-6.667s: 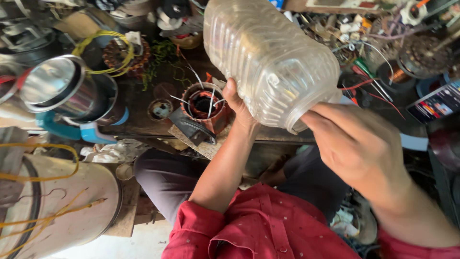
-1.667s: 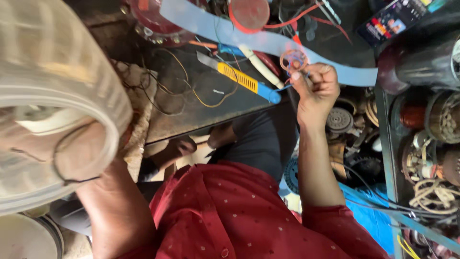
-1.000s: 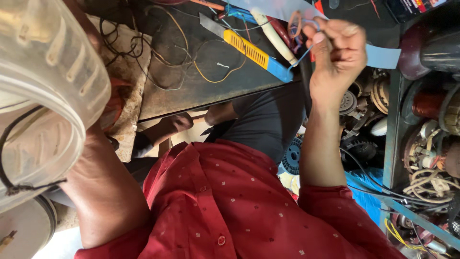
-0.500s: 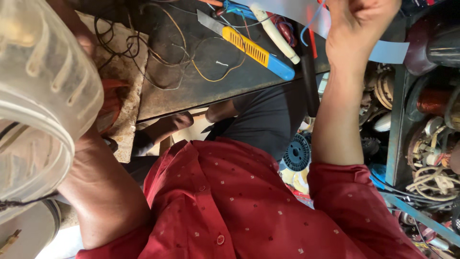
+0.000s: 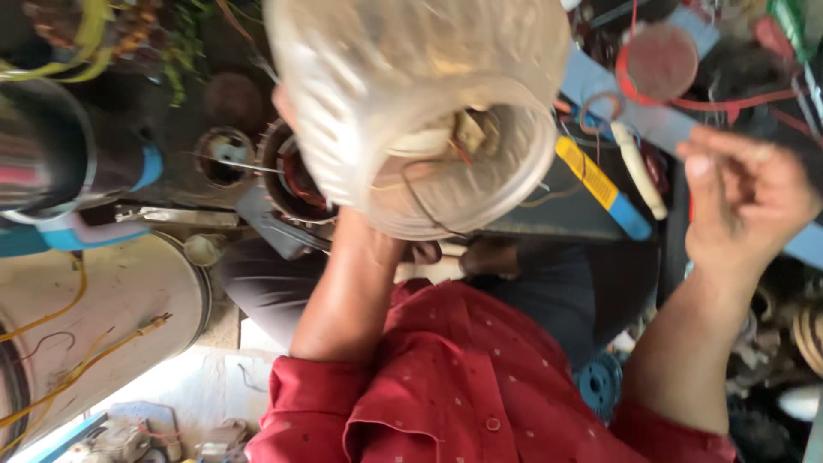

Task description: The person sits at a cluttered workbench and works on a motor stator with copper windings. They handle a plastic jar, pull out white wire leads, twist and strip the wire ends by hand, cut a wire with pliers, and use a utility knife on the wire insulation.

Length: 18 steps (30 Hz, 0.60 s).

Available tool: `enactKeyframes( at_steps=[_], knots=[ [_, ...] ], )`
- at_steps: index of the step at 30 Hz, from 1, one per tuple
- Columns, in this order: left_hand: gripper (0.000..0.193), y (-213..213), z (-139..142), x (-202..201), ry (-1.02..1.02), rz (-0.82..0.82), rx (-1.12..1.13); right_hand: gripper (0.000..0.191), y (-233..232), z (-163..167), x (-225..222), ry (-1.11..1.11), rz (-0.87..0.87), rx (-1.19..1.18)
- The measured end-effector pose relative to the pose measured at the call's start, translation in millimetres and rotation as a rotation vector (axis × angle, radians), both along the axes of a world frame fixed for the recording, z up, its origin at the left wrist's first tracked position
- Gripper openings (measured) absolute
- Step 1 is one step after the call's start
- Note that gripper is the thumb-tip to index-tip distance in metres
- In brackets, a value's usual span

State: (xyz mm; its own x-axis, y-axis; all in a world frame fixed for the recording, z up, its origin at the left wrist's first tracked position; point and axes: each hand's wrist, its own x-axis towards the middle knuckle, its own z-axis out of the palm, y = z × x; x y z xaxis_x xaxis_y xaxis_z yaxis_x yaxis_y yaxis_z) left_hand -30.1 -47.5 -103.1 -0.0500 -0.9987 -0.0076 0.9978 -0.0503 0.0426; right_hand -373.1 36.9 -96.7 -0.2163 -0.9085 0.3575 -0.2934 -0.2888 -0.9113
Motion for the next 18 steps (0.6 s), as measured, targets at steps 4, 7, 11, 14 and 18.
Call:
enactKeyframes(
  at_steps=[4,7,11,14,18],
  knots=[
    [0.056,-9.9,12.0,1.7,0.075,-0.005,0.026,0.025,6.4,-9.5,3.2,-0.029,0.057,0.007],
    [0.059,-7.1,23.2,1.7,0.079,-0.028,0.040,0.021,9.3,-11.3,8.7,-0.033,0.073,0.011],
    [0.061,0.5,35.2,3.7,0.087,-0.011,0.073,0.018,13.3,-1.9,20.2,-0.015,0.085,0.025],
    [0.064,4.2,41.6,5.6,0.075,-0.011,0.060,0.017,15.8,6.5,30.4,0.015,0.101,0.022],
    [0.064,6.8,46.4,8.5,0.060,0.000,-0.002,0.016,17.4,13.8,44.2,-0.011,0.164,-0.027]
  ],
)
